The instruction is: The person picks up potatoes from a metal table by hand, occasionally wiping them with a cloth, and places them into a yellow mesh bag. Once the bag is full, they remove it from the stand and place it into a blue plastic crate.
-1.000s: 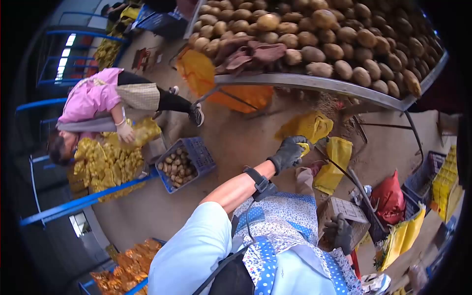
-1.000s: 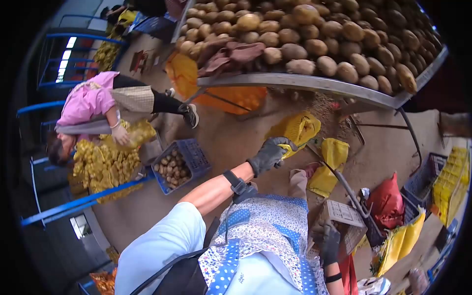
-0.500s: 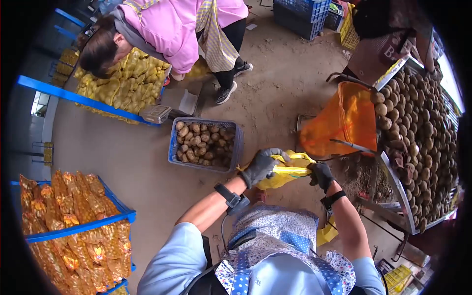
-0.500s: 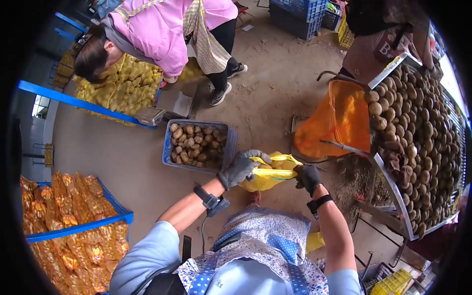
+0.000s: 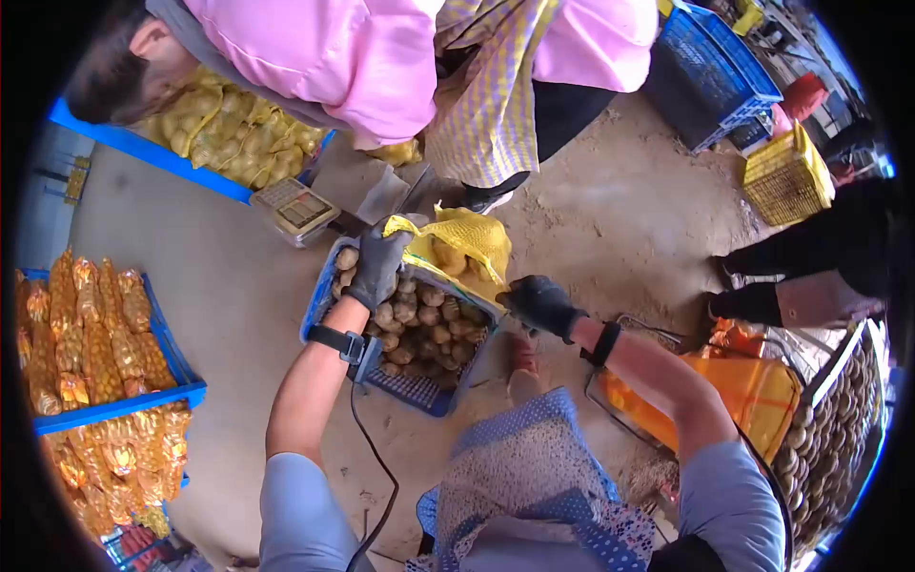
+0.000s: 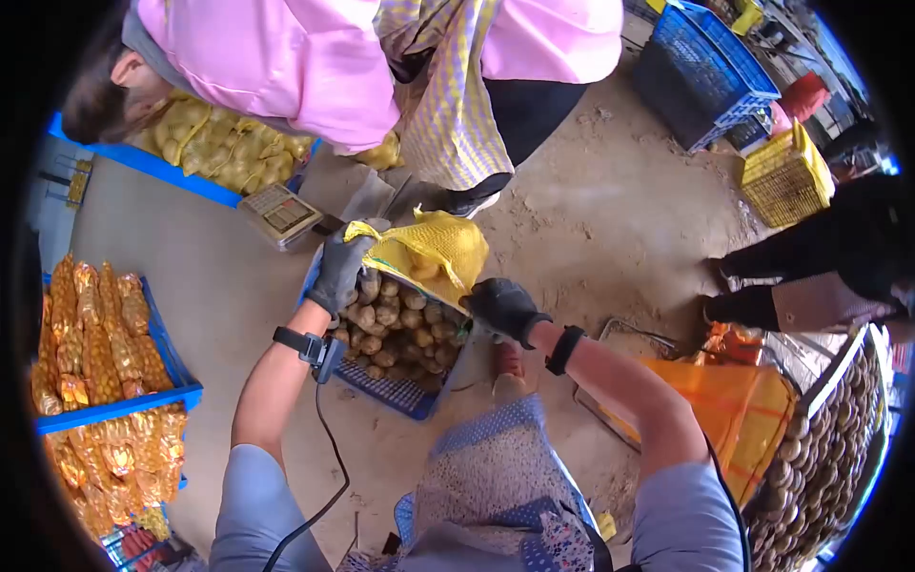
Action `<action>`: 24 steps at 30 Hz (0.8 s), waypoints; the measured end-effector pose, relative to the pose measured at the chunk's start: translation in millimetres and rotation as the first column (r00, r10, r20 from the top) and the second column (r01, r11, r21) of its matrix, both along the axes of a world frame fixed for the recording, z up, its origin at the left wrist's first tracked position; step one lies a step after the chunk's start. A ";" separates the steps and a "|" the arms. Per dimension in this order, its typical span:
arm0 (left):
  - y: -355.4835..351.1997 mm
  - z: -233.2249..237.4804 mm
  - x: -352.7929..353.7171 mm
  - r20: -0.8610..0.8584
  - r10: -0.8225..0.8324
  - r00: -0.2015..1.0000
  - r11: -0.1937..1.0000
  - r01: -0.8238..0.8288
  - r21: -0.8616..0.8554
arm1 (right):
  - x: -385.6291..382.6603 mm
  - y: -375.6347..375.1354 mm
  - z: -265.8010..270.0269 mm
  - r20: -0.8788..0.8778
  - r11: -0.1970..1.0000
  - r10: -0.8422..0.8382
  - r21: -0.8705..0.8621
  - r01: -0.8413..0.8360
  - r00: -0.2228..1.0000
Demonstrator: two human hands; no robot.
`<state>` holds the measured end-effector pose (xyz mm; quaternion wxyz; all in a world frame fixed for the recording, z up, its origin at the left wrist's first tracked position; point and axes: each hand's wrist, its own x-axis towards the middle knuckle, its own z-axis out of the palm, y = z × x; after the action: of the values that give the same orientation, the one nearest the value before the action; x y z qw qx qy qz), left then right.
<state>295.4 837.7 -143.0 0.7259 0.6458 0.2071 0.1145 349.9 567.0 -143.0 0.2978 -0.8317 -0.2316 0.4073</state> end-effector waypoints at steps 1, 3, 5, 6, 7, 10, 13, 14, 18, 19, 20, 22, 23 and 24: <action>16.4 -24.7 14.2 -0.047 0.019 0.999 0.999 -0.017 0.046 | 19.4 14.3 -19.3 -0.001 1.000 0.015 -0.006 -0.015 1.000; 50.7 -69.8 34.2 -0.102 0.052 0.993 0.995 -0.043 0.087 | 52.7 54.0 -48.1 -0.297 0.972 -0.237 -0.078 0.224 0.925; 85.8 -110.3 35.9 -0.293 0.081 0.953 0.968 -0.005 0.251 | 60.6 85.3 -100.1 -0.259 0.988 -0.156 -0.027 0.154 0.953; 112.9 -160.8 27.8 -0.308 0.135 0.942 0.961 -0.049 0.272 | 58.8 102.3 -115.3 -0.228 0.995 -0.098 -0.044 0.090 0.969; 133.1 -205.2 13.3 -0.319 0.143 0.937 0.961 -0.054 0.272 | 54.9 117.7 -130.2 -0.201 0.998 -0.039 -0.061 0.028 0.979; 142.2 -263.3 -38.4 -0.484 0.327 0.812 0.780 0.058 0.623 | 21.9 147.6 -230.0 -0.036 0.985 0.131 -0.108 -0.135 0.991; 142.4 -283.1 -57.0 -0.596 0.312 0.740 0.936 -0.130 0.328 | -6.4 167.4 -238.7 -0.100 0.988 0.118 -0.090 -0.127 0.988; 142.4 -282.0 -55.4 -0.567 0.342 0.750 0.925 -0.162 0.344 | -13.9 171.2 -250.2 -0.042 0.992 0.113 -0.058 -0.116 0.993; 133.9 -249.0 -43.0 -0.600 0.408 0.688 0.913 -0.300 0.276 | -13.8 162.9 -231.2 -0.180 0.978 0.180 -0.076 -0.197 0.967; 131.2 -243.8 -40.2 -0.627 0.426 0.652 0.904 -0.336 0.264 | -28.1 155.2 -236.5 -0.051 0.988 0.133 -0.066 -0.136 0.990; 128.9 -238.0 -44.5 -0.606 0.423 0.674 0.906 -0.330 0.265 | -49.8 145.3 -238.1 0.080 0.996 0.078 -0.047 -0.074 0.994; 159.7 -339.7 -91.8 -0.590 0.644 0.487 0.757 -0.295 0.583 | -84.3 114.4 -214.0 0.187 0.936 0.340 -0.164 -0.312 0.922; 116.6 -234.0 -91.8 -0.527 0.501 0.687 0.683 0.060 0.728 | -107.3 84.3 -207.5 0.193 0.934 0.356 -0.032 -0.357 0.914; 86.9 -189.5 -98.5 -0.534 0.311 0.787 0.866 -0.003 0.500 | -151.0 52.2 -247.2 0.214 0.970 0.064 0.216 -0.112 0.975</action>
<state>196.9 924.6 -332.5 0.4298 0.7853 0.4454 0.0138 198.9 619.2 -390.2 0.3466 -0.8189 -0.3429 0.3028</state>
